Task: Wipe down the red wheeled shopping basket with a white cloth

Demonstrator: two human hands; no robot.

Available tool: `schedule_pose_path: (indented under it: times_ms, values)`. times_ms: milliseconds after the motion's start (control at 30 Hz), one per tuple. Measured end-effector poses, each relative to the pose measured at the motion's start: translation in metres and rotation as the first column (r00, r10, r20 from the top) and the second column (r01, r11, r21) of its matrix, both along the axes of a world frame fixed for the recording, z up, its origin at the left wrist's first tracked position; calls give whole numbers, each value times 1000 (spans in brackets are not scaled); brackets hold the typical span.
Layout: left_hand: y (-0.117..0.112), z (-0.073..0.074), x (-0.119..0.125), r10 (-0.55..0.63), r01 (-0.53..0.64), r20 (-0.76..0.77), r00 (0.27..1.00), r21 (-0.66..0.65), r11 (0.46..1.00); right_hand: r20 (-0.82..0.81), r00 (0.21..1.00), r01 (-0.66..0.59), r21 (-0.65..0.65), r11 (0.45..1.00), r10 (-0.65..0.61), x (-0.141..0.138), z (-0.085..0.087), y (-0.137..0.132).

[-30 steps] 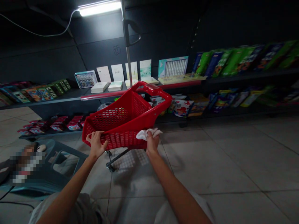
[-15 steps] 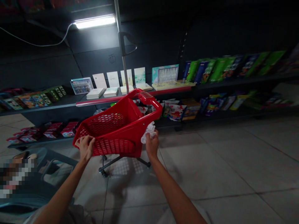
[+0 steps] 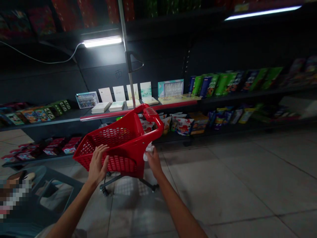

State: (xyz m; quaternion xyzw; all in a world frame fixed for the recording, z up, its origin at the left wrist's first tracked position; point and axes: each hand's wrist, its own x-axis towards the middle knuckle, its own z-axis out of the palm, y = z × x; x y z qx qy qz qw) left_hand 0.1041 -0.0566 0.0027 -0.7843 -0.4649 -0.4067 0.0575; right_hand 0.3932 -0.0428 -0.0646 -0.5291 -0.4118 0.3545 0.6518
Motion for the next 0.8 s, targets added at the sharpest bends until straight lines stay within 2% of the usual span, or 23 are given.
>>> schedule_pose_path:
  times_ms: [100,200,333,467,600,633,700,800]
  values:
    - [-7,0,21,-134,131,-47,990,-55,990,109,991,-65,-129,989,79,-8,-8,-5]
    - [-5,-5,35,-120,117,-49,992,-68,991,184,971,-120,-187,975,154,-15,-18,-11]
    - [2,-3,46,-100,99,-37,994,-44,994,260,930,-224,-158,962,259,-22,-27,-16]
    - [2,7,55,-136,136,-40,990,3,991,297,866,-366,-173,914,403,-26,-25,-21]
    - [-3,14,61,-87,88,-23,996,49,995,271,790,-503,-229,833,551,-26,-15,-24]
    - [-3,15,61,-67,68,-10,998,52,996,265,796,-496,-229,837,544,-25,-12,-23]
    - [-3,15,58,-23,22,19,1000,58,998,261,855,-408,-194,892,448,-20,-6,-18]
    - [2,13,52,44,-48,50,998,86,995,224,962,-133,-119,984,157,-8,3,-9]
